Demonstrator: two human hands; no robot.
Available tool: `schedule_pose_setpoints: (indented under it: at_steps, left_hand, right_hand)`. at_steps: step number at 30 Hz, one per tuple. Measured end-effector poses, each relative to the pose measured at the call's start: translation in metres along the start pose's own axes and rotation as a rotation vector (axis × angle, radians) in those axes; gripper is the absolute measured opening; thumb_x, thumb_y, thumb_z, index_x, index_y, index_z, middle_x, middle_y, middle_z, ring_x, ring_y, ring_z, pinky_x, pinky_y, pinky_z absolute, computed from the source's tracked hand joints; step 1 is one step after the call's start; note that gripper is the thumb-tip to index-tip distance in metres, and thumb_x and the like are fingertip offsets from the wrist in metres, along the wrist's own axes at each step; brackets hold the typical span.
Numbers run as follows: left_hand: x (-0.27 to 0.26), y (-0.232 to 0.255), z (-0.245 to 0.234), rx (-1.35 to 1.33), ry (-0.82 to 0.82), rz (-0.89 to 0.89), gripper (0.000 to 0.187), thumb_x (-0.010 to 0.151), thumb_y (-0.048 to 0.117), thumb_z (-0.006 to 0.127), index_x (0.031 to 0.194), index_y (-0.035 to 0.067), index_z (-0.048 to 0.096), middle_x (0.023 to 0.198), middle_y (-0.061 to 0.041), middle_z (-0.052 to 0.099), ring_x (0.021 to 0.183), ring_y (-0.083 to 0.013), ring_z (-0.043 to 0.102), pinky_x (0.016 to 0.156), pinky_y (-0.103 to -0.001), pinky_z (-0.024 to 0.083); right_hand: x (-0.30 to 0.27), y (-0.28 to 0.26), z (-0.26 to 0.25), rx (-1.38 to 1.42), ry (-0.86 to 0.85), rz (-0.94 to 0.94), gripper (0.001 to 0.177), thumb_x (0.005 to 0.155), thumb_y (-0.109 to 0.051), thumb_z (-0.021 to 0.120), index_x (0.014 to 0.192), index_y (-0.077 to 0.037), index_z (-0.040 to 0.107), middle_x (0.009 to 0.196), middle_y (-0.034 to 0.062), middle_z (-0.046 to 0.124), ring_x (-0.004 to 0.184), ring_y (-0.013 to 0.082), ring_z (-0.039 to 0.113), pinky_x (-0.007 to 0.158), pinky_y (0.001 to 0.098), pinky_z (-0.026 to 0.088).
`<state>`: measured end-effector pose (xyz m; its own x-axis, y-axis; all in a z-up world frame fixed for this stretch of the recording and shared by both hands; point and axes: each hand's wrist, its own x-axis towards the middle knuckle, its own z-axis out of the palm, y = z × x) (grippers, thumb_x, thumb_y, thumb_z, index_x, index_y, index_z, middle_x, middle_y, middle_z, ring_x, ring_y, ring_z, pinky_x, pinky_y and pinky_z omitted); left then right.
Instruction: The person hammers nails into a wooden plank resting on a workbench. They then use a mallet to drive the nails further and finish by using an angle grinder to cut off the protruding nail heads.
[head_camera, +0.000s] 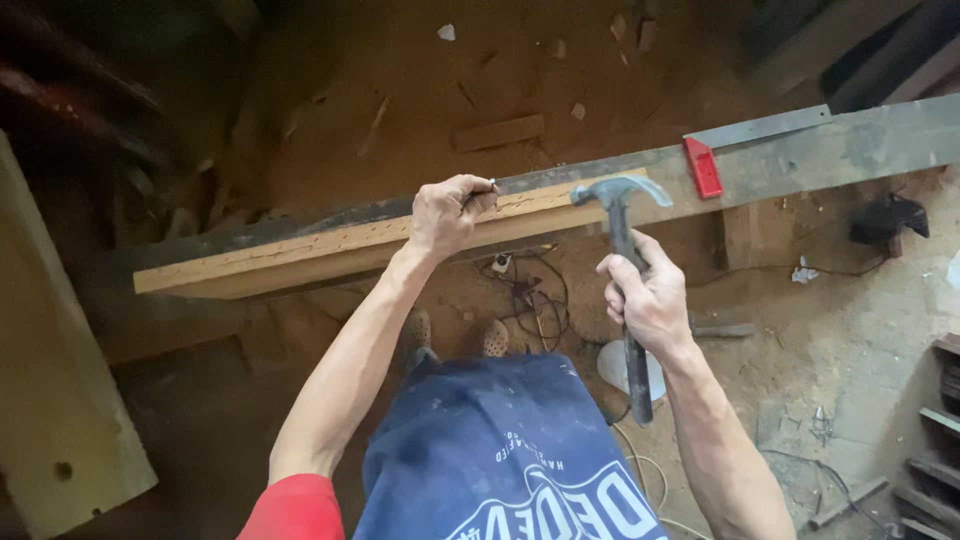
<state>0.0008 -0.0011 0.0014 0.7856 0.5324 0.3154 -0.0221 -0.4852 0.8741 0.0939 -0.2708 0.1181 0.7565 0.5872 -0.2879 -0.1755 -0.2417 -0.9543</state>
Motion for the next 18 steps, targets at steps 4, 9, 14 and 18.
schedule_pose_setpoints:
  at_steps: [4, 9, 14, 18]
  left_hand:
    - [-0.005, 0.000, 0.000, 0.048, -0.065, -0.013, 0.012, 0.093, 0.013, 0.076, 0.104, 0.010, 0.078, 0.096, -0.007, 0.079, 0.082, -0.0191, 0.078, 0.071, -0.031, 0.061]
    - [-0.002, 0.000, 0.000, 0.087, -0.043, 0.049, 0.012, 0.092, 0.012, 0.075, 0.103, 0.011, 0.078, 0.096, -0.007, 0.079, 0.082, -0.0201, 0.077, 0.071, -0.032, 0.061]
    - [-0.003, 0.002, -0.001, 0.080, -0.031, 0.067, 0.010, 0.093, 0.012, 0.075, 0.102, 0.010, 0.077, 0.095, -0.006, 0.079, 0.082, -0.0207, 0.078, 0.072, -0.033, 0.061]
    - [-0.003, 0.003, -0.001, 0.104, -0.018, 0.102, 0.010, 0.091, 0.011, 0.076, 0.101, 0.009, 0.077, 0.095, -0.008, 0.078, 0.082, -0.0229, 0.077, 0.071, -0.034, 0.061]
  right_hand:
    - [-0.011, -0.012, -0.001, -0.006, -0.075, -0.090, 0.042, 0.106, -0.012, 0.051, 0.143, 0.003, 0.042, 0.102, 0.0125, 0.066, 0.057, 0.0058, 0.055, 0.043, 0.0231, 0.047]
    - [-0.012, -0.035, 0.017, -0.094, -0.139, -0.083, 0.045, 0.103, -0.013, 0.051, 0.144, 0.002, 0.039, 0.102, 0.0125, 0.067, 0.048, 0.0049, 0.052, 0.038, 0.0226, 0.043]
    - [-0.008, -0.045, 0.040, -0.243, -0.135, -0.172, 0.045, 0.105, -0.012, 0.053, 0.146, 0.003, 0.042, 0.096, 0.0124, 0.070, 0.049, 0.0042, 0.052, 0.040, 0.0227, 0.041]
    - [-0.005, -0.046, 0.045, -0.355, -0.125, -0.270, 0.043, 0.106, -0.013, 0.054, 0.144, 0.003, 0.043, 0.096, 0.0116, 0.074, 0.052, 0.0043, 0.055, 0.044, 0.0219, 0.045]
